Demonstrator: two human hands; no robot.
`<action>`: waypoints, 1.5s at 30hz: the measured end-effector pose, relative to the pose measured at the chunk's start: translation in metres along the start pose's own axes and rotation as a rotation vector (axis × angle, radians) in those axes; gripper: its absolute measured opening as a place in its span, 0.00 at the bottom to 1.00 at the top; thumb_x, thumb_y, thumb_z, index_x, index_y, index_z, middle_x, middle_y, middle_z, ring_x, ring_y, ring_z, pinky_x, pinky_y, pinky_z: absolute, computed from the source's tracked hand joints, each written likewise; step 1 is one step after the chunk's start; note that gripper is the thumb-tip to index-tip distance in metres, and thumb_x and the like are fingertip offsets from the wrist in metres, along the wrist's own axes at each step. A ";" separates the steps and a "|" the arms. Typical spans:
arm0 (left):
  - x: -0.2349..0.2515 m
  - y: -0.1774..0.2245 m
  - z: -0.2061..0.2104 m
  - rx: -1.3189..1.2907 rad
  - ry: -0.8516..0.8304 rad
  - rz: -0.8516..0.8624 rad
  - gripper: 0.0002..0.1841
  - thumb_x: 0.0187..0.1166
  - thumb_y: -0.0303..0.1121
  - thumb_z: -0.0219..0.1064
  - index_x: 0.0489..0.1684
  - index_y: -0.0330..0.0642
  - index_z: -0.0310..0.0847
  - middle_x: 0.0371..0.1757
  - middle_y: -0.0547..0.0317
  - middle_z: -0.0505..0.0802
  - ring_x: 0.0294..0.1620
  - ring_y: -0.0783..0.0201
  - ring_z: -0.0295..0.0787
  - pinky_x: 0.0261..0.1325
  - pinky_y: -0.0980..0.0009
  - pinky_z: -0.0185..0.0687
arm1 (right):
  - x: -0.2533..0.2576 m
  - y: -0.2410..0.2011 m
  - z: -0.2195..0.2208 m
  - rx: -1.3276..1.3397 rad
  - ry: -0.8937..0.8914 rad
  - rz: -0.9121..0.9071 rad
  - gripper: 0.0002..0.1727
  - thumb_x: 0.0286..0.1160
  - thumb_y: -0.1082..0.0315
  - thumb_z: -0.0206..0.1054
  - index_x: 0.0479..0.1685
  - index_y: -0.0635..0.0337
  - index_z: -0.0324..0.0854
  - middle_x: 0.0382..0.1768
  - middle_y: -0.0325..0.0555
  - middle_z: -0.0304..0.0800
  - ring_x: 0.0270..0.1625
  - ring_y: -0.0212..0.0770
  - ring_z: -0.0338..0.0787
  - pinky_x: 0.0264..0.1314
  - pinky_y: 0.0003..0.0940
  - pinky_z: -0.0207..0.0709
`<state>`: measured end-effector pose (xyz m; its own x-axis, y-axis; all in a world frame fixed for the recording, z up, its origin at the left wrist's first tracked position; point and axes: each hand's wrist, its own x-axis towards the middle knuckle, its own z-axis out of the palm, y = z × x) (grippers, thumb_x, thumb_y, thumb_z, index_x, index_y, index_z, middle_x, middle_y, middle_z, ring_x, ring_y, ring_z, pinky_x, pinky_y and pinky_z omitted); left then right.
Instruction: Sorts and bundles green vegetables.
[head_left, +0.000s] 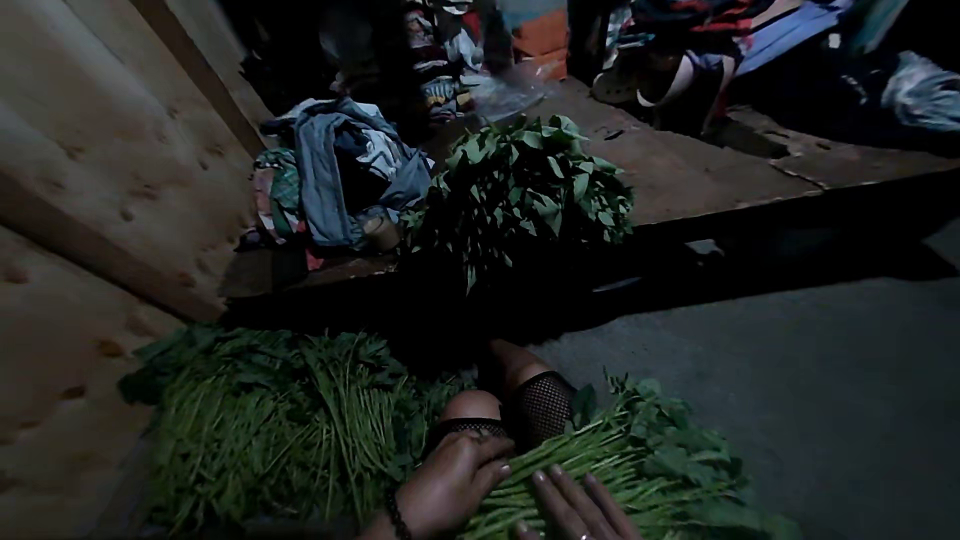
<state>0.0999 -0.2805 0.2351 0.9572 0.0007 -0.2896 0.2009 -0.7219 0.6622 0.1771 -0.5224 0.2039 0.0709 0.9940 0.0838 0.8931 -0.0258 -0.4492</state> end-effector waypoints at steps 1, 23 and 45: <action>0.004 0.002 -0.003 0.012 -0.030 -0.009 0.19 0.89 0.33 0.57 0.69 0.32 0.84 0.62 0.36 0.91 0.68 0.43 0.87 0.77 0.49 0.73 | 0.003 0.000 -0.001 -0.001 0.005 0.023 0.57 0.67 0.21 0.57 0.87 0.59 0.68 0.85 0.78 0.59 0.88 0.78 0.59 0.84 0.79 0.49; 0.027 0.003 -0.026 0.007 -0.114 -0.105 0.18 0.90 0.32 0.56 0.70 0.35 0.84 0.68 0.41 0.89 0.74 0.48 0.82 0.82 0.52 0.67 | 0.034 0.017 -0.015 -0.105 -0.097 0.096 0.51 0.72 0.21 0.51 0.85 0.51 0.71 0.79 0.71 0.73 0.83 0.72 0.71 0.81 0.77 0.56; 0.024 0.006 -0.015 0.053 -0.064 -0.049 0.19 0.86 0.34 0.62 0.69 0.34 0.82 0.60 0.39 0.90 0.63 0.46 0.87 0.72 0.51 0.76 | 0.021 0.016 0.000 -0.126 0.044 0.054 0.44 0.81 0.27 0.48 0.83 0.51 0.74 0.86 0.68 0.64 0.88 0.70 0.63 0.84 0.78 0.49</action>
<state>0.1269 -0.2747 0.2429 0.9310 -0.0062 -0.3649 0.2337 -0.7578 0.6092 0.1932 -0.5020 0.1983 0.1374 0.9851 0.1032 0.9360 -0.0951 -0.3389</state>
